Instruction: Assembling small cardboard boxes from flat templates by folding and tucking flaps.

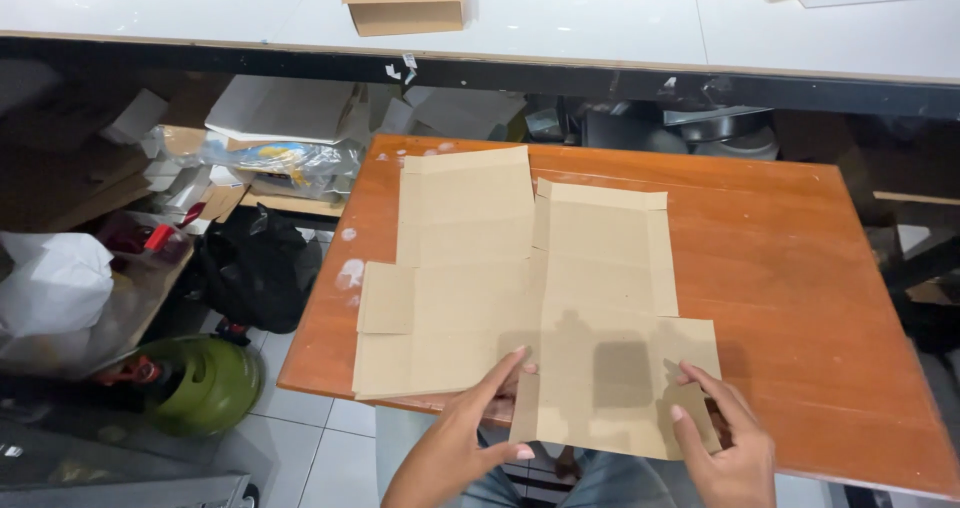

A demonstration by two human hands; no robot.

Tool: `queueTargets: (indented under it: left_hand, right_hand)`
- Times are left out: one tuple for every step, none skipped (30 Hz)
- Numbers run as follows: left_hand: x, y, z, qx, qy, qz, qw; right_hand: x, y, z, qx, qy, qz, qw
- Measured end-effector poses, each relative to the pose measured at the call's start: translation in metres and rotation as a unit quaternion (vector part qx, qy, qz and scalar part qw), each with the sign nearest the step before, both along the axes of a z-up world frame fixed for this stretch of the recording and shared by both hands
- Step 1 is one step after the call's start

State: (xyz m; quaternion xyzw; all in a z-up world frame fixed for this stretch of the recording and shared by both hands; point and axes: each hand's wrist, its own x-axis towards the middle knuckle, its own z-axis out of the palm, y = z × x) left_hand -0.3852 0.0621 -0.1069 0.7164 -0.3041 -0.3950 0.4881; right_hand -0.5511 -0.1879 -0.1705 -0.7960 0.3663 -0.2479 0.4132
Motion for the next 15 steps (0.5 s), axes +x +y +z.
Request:
queueTargets:
  left_hand:
    - [0.001, -0.001, 0.003, 0.044, 0.007, 0.017, 0.999]
    - [0.003, -0.001, 0.006, 0.088, 0.014, 0.034, 0.995]
    - [0.004, -0.003, 0.005, 0.088, 0.015, 0.03, 0.996]
    - [0.005, -0.005, 0.004, 0.114, -0.003, 0.034, 0.993]
    - [0.005, -0.006, 0.002, 0.141, -0.019, 0.039, 0.989]
    - [0.004, -0.008, 0.0, 0.143, -0.018, 0.036, 0.989]
    - [0.003, -0.009, -0.003, 0.135, -0.034, 0.047, 0.989]
    - [0.001, -0.009, -0.005, 0.128, -0.05, 0.058, 0.989]
    - [0.001, -0.008, -0.008, 0.13, -0.048, 0.054, 0.989]
    - [0.002, -0.008, -0.012, 0.104, -0.072, 0.048, 0.991]
    - [0.001, -0.007, -0.016, 0.078, -0.096, 0.041, 0.991]
    - [0.0, -0.008, -0.013, 0.08, -0.094, 0.037, 0.992]
    - [-0.002, -0.008, -0.011, 0.102, -0.07, 0.066, 0.99]
    - [-0.003, -0.009, -0.008, 0.124, -0.047, 0.096, 0.987]
    - [-0.002, -0.009, -0.012, 0.125, -0.046, 0.092, 0.987]
  right_hand:
    - [-0.001, -0.001, 0.003, 0.04, -0.024, 0.031, 0.998]
    - [-0.002, -0.002, 0.006, 0.08, -0.049, 0.061, 0.994]
    - [-0.005, -0.007, 0.002, 0.08, -0.049, 0.057, 0.994]
    - [-0.008, -0.012, -0.003, 0.114, -0.071, 0.104, 0.986]
    - [-0.012, -0.017, -0.008, 0.149, -0.092, 0.151, 0.973]
    - [-0.013, -0.016, -0.002, 0.151, -0.09, 0.148, 0.973]
    - [-0.013, -0.014, 0.004, 0.15, -0.081, 0.156, 0.973]
    - [-0.013, -0.012, 0.01, 0.15, -0.071, 0.165, 0.972]
    - [-0.013, -0.012, 0.007, 0.152, -0.069, 0.161, 0.973]
    - [-0.014, -0.013, 0.004, 0.124, -0.078, 0.153, 0.977]
    - [-0.015, -0.014, 0.0, 0.096, -0.087, 0.145, 0.981]
    - [-0.016, -0.013, 0.0, 0.098, -0.084, 0.141, 0.981]
    - [-0.016, -0.013, -0.001, 0.073, -0.062, 0.096, 0.991]
    - [-0.016, -0.012, -0.001, 0.047, -0.039, 0.05, 0.997]
    - [-0.017, -0.017, -0.003, 0.047, -0.038, 0.047, 0.997]
